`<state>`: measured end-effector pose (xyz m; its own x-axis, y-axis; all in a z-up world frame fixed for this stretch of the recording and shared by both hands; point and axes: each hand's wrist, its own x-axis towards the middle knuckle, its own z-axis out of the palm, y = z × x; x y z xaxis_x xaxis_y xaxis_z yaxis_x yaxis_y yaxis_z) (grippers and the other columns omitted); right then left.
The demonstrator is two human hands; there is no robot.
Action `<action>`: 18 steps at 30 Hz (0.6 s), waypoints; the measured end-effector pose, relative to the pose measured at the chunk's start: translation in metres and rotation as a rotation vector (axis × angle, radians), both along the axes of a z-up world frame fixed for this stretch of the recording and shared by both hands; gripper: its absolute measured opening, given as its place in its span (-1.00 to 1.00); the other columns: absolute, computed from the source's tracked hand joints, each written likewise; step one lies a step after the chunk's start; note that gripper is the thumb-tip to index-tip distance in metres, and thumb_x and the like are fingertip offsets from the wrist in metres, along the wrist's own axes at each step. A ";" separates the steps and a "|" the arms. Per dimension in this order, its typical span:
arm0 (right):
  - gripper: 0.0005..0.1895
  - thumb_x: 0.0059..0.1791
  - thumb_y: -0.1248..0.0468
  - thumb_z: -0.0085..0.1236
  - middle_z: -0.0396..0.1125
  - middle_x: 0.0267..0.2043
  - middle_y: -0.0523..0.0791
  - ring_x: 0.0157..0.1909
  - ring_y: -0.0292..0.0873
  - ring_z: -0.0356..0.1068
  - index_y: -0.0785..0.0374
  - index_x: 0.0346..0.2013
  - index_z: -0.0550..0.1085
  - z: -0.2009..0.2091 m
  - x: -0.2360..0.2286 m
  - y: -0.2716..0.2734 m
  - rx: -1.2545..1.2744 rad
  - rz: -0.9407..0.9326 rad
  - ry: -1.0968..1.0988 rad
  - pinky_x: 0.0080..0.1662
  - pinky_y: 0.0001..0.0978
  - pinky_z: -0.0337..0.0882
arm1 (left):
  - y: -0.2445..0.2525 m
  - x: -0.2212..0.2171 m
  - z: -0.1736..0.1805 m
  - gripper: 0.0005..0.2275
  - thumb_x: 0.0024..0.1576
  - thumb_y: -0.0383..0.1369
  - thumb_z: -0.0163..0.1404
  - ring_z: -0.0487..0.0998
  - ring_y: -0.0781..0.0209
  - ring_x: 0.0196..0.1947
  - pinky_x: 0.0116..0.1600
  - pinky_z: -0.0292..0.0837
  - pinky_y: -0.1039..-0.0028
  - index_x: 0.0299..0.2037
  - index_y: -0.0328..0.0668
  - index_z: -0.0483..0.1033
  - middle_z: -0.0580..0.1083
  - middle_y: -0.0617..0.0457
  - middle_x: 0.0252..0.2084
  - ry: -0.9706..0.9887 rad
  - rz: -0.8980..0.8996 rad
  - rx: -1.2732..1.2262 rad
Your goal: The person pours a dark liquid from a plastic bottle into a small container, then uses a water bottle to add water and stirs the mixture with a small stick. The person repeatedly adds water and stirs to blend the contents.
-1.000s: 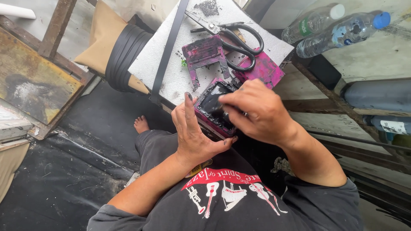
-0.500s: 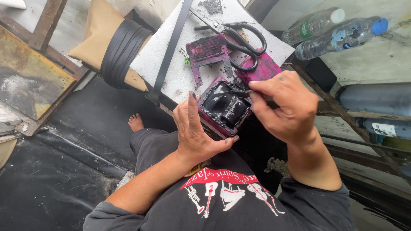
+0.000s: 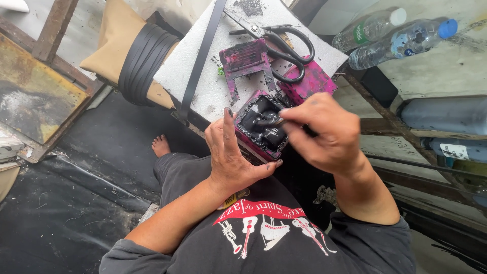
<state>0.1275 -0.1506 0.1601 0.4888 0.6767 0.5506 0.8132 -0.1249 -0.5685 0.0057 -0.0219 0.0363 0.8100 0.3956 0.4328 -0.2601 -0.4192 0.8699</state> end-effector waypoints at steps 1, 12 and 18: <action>-0.86 -0.09 0.57 0.25 0.45 -0.42 0.01 -0.41 0.07 0.42 0.39 -0.27 0.64 -0.002 -0.003 0.003 -0.001 0.029 0.026 -0.22 -0.19 0.42 | 0.000 0.000 0.000 0.27 -0.24 0.06 0.42 0.16 -0.18 0.12 0.31 -0.11 0.03 0.54 -0.23 -0.30 0.19 -0.26 0.12 -0.002 0.005 0.011; -0.88 -0.05 0.54 0.24 0.47 -0.38 0.01 -0.37 0.08 0.46 0.37 -0.25 0.63 -0.013 0.001 0.004 -0.052 0.018 -0.035 -0.20 -0.15 0.41 | 0.000 0.000 -0.003 0.27 -0.23 0.03 0.42 0.17 -0.20 0.12 0.32 -0.09 0.01 0.54 -0.26 -0.30 0.20 -0.28 0.13 -0.013 0.011 0.048; -0.89 -0.02 0.52 0.23 0.45 -0.37 0.00 -0.37 0.06 0.43 0.37 -0.21 0.62 -0.008 -0.003 0.003 -0.060 0.029 -0.018 -0.23 -0.16 0.40 | 0.001 -0.001 -0.002 0.26 -0.23 0.01 0.43 0.17 -0.19 0.11 0.31 -0.07 0.03 0.54 -0.29 -0.29 0.20 -0.29 0.13 -0.009 0.004 0.047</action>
